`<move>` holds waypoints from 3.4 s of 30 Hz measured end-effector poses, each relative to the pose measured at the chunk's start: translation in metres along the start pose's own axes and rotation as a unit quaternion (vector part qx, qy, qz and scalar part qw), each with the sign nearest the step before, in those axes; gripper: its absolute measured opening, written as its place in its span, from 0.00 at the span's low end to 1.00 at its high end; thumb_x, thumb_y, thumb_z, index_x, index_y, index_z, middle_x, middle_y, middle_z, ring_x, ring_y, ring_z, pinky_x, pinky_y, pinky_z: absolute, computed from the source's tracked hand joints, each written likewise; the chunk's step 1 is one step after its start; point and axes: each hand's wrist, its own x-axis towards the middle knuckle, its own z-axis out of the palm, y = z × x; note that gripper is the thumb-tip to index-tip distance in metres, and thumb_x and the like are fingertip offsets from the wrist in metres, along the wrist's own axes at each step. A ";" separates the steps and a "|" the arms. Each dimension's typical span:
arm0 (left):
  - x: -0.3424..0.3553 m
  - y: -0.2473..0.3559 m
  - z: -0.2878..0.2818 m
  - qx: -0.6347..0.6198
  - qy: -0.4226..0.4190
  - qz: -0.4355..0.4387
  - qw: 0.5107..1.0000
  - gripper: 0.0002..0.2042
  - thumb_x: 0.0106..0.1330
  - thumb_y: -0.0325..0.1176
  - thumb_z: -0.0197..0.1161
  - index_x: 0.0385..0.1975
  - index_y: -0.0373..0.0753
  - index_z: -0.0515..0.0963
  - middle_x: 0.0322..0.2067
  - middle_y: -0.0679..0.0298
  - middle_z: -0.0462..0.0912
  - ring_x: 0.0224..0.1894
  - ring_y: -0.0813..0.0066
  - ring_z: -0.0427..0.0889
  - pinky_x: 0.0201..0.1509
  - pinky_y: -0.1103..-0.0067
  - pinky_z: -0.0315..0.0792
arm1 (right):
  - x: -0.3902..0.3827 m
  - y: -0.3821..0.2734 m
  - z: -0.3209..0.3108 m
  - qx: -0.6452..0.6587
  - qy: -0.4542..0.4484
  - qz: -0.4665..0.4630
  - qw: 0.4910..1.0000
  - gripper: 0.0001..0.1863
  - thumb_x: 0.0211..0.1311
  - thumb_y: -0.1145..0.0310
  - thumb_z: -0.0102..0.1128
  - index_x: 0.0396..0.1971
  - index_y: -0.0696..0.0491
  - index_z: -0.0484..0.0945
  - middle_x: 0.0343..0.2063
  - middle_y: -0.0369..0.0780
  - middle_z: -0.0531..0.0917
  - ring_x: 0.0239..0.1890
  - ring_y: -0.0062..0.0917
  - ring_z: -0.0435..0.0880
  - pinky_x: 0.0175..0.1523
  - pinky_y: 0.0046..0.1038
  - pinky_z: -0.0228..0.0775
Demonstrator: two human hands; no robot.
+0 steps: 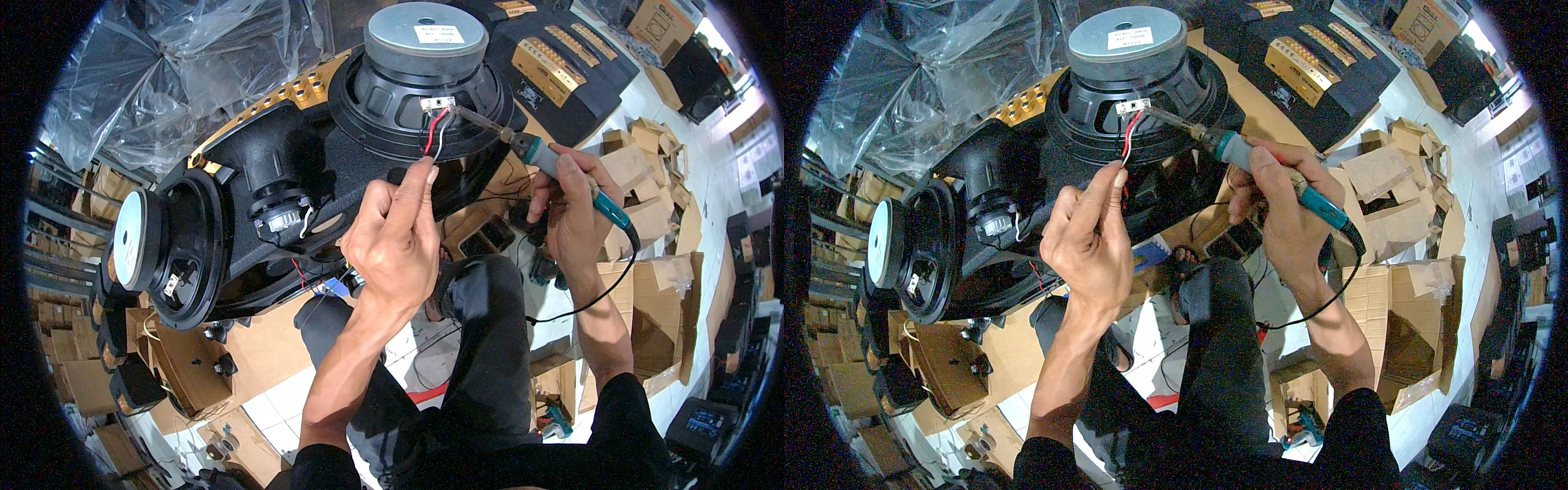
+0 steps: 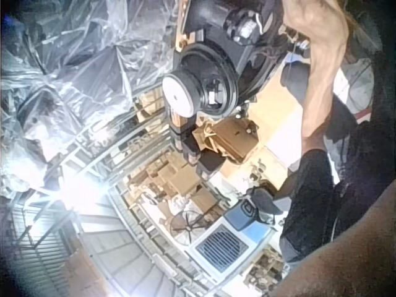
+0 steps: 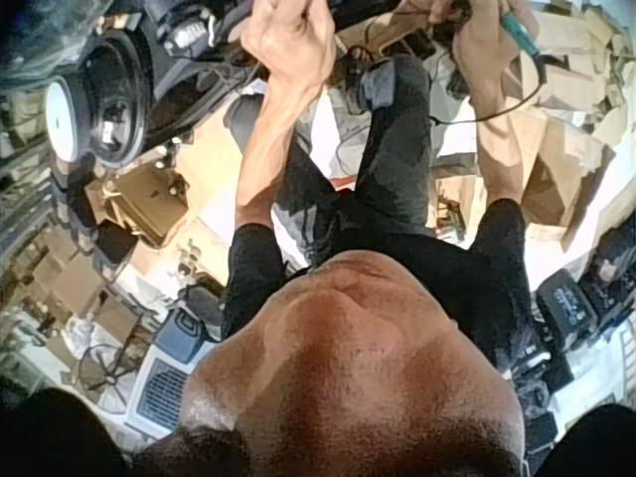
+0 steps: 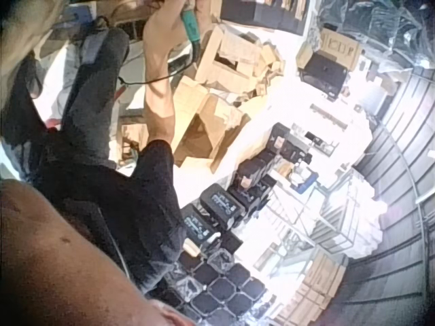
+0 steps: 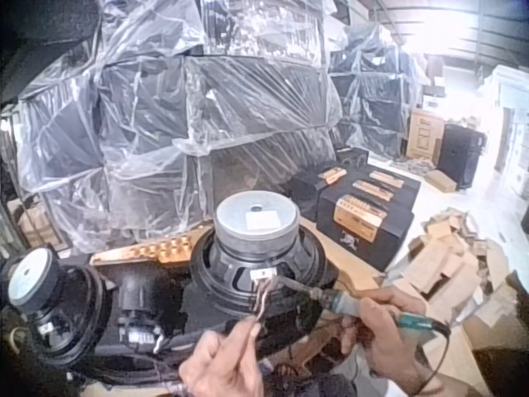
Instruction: The person is repairing a speaker by soldering wires to the terminals and securing a component with a drill. They use a soldering iron to connect wires and a power drill to fasten a screw.
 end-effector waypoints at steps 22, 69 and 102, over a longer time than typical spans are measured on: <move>0.001 0.001 0.003 -0.004 -0.008 -0.005 1.000 0.10 0.55 0.20 0.65 0.36 0.37 0.83 0.13 0.66 0.60 0.14 0.82 0.59 0.17 0.81 0.55 | 0.001 0.002 -0.001 -0.003 -0.007 -0.011 1.000 0.12 0.64 0.69 0.54 0.37 0.65 0.76 0.21 0.43 0.79 0.15 0.19 0.76 0.20 0.20 0.69; -0.001 0.002 -0.004 -0.004 0.001 -0.007 1.000 0.11 0.54 0.19 0.65 0.37 0.36 0.82 0.13 0.65 0.62 0.15 0.80 0.61 0.17 0.81 0.55 | -0.002 -0.001 0.002 -0.101 -0.012 -0.082 0.992 0.12 0.62 0.70 0.53 0.37 0.66 0.76 0.19 0.44 0.79 0.15 0.20 0.76 0.19 0.20 0.68; 0.001 0.003 0.002 -0.004 -0.007 -0.012 1.000 0.10 0.55 0.20 0.64 0.37 0.36 0.82 0.13 0.66 0.61 0.15 0.82 0.60 0.17 0.82 0.55 | -0.003 0.002 -0.001 -0.030 -0.022 -0.050 0.998 0.10 0.63 0.73 0.54 0.38 0.65 0.75 0.23 0.43 0.81 0.18 0.20 0.78 0.22 0.20 0.72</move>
